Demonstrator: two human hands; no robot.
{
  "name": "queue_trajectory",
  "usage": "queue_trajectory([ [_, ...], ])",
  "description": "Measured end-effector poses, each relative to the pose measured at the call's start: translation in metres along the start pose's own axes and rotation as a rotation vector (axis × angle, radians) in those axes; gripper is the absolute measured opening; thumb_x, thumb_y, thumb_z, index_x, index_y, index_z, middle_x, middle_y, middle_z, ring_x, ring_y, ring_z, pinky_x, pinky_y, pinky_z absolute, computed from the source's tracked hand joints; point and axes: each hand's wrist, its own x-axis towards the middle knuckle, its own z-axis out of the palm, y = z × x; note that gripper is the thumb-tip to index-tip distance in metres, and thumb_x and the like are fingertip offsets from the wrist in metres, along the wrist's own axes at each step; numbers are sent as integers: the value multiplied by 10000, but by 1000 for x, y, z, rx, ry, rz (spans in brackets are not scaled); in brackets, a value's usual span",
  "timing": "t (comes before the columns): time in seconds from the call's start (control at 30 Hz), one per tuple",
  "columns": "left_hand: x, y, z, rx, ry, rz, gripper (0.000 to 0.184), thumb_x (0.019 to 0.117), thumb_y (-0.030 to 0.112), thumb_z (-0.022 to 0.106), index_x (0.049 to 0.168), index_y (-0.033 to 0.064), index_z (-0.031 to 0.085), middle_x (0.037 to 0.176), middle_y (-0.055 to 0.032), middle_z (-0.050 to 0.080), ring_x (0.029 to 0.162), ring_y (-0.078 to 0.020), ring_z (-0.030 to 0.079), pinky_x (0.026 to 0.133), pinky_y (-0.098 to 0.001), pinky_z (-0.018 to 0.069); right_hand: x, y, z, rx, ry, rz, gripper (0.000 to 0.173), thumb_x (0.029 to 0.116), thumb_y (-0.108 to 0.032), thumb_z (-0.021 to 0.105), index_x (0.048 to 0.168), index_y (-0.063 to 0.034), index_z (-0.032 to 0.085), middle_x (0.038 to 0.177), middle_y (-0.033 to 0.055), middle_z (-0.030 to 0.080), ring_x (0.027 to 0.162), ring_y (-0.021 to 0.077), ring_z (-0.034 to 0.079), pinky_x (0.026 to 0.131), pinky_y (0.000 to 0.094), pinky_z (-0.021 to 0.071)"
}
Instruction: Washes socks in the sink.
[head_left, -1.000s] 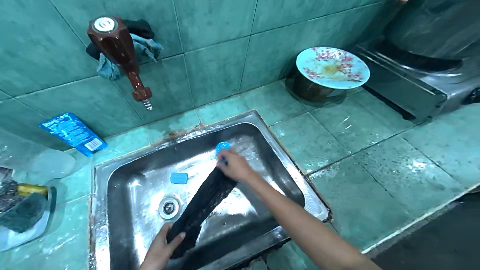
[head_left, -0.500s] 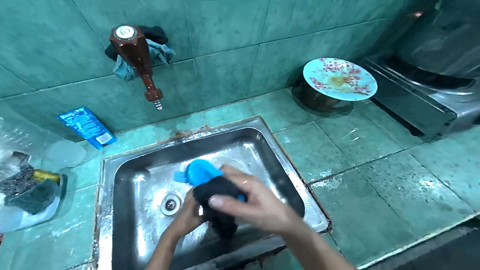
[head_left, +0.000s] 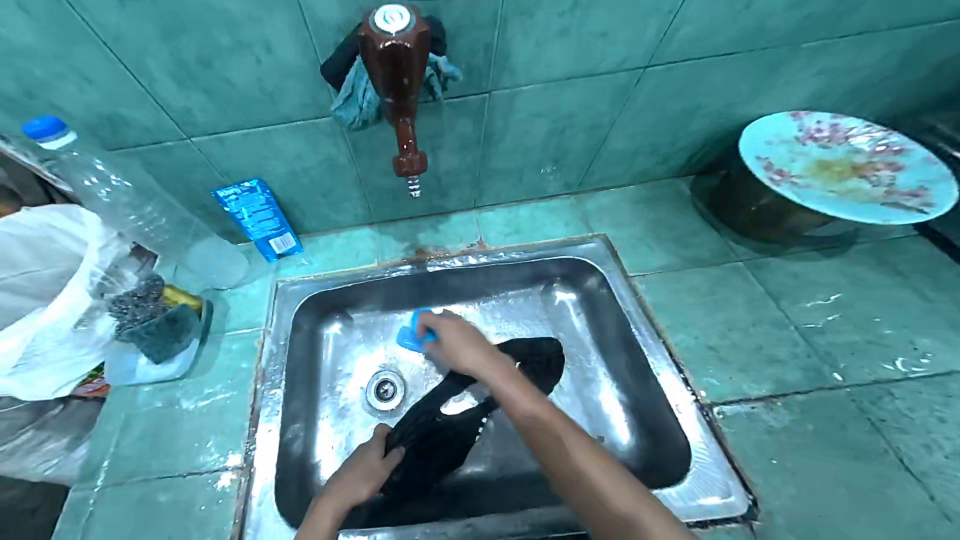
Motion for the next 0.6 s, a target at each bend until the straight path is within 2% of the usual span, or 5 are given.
queue_trajectory([
  [0.17,-4,20,8,317,71,-74,772,971,660,538,1510,136,364,1154,-220,695,1092,-426,684,935,-632,529,70,5,86,-159,10,21,337,969,-182,634,1305,-213,631,1191,197,655,965,379,702,763,564,591],
  [0.27,-3,25,5,434,57,-94,641,1036,603,452,1485,146,421,1152,-231,697,1089,-447,681,914,-637,529,46,7,75,-225,-147,58,400,968,-180,673,1360,-217,604,1264,205,627,1039,403,679,833,593,565],
  [0.37,-1,25,7,495,54,-74,530,1089,522,364,1455,150,457,1142,-225,702,1078,-443,686,899,-637,531,45,48,48,-225,-3,137,351,972,-183,639,1321,-179,609,1232,225,644,1011,417,691,798,604,574],
  [0.47,1,31,8,539,66,-86,527,1099,505,329,1426,128,498,1162,-216,702,1112,-423,682,919,-622,529,4,37,52,-145,85,167,347,978,-194,665,1315,-140,604,1209,246,629,961,437,691,740,609,585],
  [0.6,4,41,15,627,69,-93,523,1106,464,322,1330,86,605,1203,-218,694,1137,-416,671,929,-609,527,-53,26,101,-120,-283,73,410,1001,-165,578,1410,-178,555,1385,253,554,1089,450,662,888,641,549],
])
